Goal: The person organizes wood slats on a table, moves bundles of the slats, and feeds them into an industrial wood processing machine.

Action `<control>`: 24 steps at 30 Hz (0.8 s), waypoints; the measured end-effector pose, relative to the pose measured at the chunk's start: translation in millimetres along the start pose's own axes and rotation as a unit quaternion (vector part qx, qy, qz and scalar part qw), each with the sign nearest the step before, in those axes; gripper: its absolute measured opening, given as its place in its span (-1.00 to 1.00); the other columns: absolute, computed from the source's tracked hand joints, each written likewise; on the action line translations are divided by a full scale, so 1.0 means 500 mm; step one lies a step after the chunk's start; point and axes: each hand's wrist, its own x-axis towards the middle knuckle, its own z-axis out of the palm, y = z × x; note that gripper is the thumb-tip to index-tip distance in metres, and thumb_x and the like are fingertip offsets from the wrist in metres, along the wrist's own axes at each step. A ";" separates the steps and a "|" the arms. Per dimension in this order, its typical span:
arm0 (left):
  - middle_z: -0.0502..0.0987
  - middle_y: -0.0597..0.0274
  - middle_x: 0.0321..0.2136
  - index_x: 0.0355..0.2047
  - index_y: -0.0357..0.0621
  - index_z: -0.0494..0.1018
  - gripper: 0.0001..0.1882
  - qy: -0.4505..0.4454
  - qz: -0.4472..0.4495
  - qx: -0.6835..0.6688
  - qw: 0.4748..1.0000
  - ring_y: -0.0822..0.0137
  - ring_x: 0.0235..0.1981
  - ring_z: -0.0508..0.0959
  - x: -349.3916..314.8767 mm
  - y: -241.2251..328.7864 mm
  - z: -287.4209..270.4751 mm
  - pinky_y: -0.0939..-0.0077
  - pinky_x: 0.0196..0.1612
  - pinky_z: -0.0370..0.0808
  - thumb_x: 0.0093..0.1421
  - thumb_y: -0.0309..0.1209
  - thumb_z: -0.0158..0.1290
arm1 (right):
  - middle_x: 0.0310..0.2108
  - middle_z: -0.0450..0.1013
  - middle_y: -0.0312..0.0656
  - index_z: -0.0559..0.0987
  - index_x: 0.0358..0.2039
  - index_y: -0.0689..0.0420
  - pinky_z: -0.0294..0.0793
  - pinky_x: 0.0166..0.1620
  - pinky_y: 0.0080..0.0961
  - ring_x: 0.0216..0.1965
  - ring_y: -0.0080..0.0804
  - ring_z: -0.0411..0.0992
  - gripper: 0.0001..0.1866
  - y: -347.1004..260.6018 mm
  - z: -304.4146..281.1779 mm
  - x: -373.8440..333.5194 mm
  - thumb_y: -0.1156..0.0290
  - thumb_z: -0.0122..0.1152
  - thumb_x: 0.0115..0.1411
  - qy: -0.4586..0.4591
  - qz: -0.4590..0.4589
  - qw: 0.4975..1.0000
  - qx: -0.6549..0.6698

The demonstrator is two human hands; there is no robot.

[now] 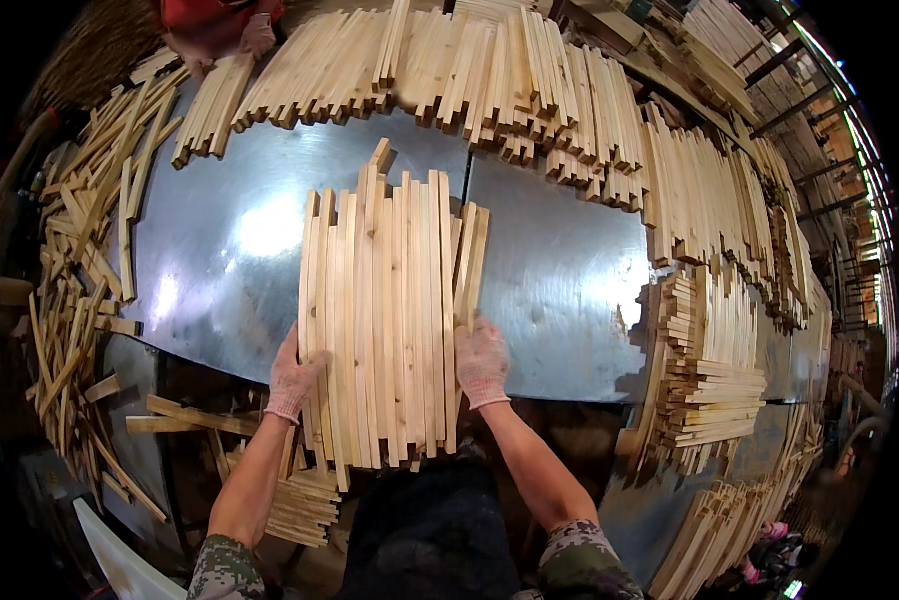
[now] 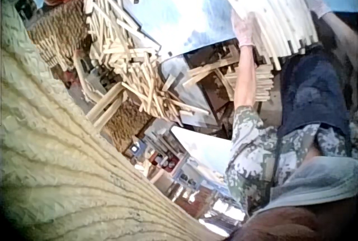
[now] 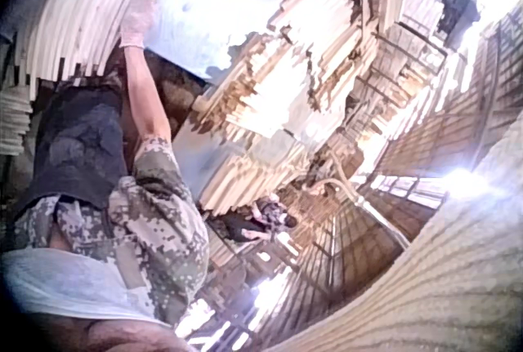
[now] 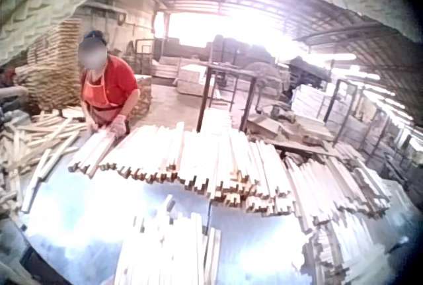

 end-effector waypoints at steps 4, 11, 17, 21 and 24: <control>0.51 -0.20 0.11 0.32 -0.17 0.42 -0.25 0.055 -0.007 0.083 0.995 -0.09 0.10 0.56 0.048 -0.070 0.012 0.14 0.23 0.50 0.18 -0.09 0.31 | 0.10 0.52 0.19 0.57 0.14 0.32 0.44 0.23 -0.11 0.14 0.14 0.45 -0.55 -0.046 0.005 -0.036 0.21 0.11 0.46 -0.012 0.086 0.995 0.050; 0.48 -0.21 -0.02 0.07 -0.32 0.58 -0.40 -0.024 -0.051 0.116 0.992 -0.10 0.03 0.54 0.072 -0.038 0.011 0.08 0.13 0.52 0.26 -0.02 0.23 | 0.34 0.42 -0.04 0.51 0.22 0.35 0.29 0.39 -0.40 0.32 -0.27 0.38 -0.61 -0.071 0.000 -0.041 0.44 0.14 0.47 0.055 0.297 0.796 0.525; 0.50 -0.12 -0.06 0.03 -0.39 0.57 -0.42 -0.071 -0.060 -0.042 0.995 0.06 -0.08 0.58 0.086 -0.101 0.003 0.20 0.03 0.57 0.30 -0.05 0.22 | 0.36 0.38 0.10 0.47 0.33 0.20 0.37 0.36 -0.31 0.31 -0.08 0.41 -0.53 -0.037 0.006 -0.028 0.49 0.15 0.43 -0.039 0.182 0.937 0.295; 0.54 -0.02 -0.09 0.05 -0.42 0.54 -0.43 -0.032 -0.078 -0.013 0.996 0.20 -0.16 0.59 0.083 -0.089 0.016 0.27 -0.05 0.59 0.32 -0.08 0.21 | 0.26 0.44 0.10 0.46 0.33 0.19 0.39 0.35 -0.30 0.22 0.10 0.45 -0.55 -0.022 0.065 -0.004 0.47 0.10 0.46 0.043 0.069 0.981 0.175; 0.63 0.08 -0.17 0.04 -0.41 0.53 -0.49 -0.016 -0.144 -0.097 0.985 0.29 -0.22 0.61 0.058 -0.014 0.034 0.33 -0.13 0.60 0.34 -0.15 0.20 | 0.36 0.39 0.05 0.43 0.37 0.23 0.32 0.41 -0.37 0.34 -0.04 0.39 -0.52 -0.040 0.069 -0.011 0.45 0.11 0.47 0.028 0.162 0.926 0.339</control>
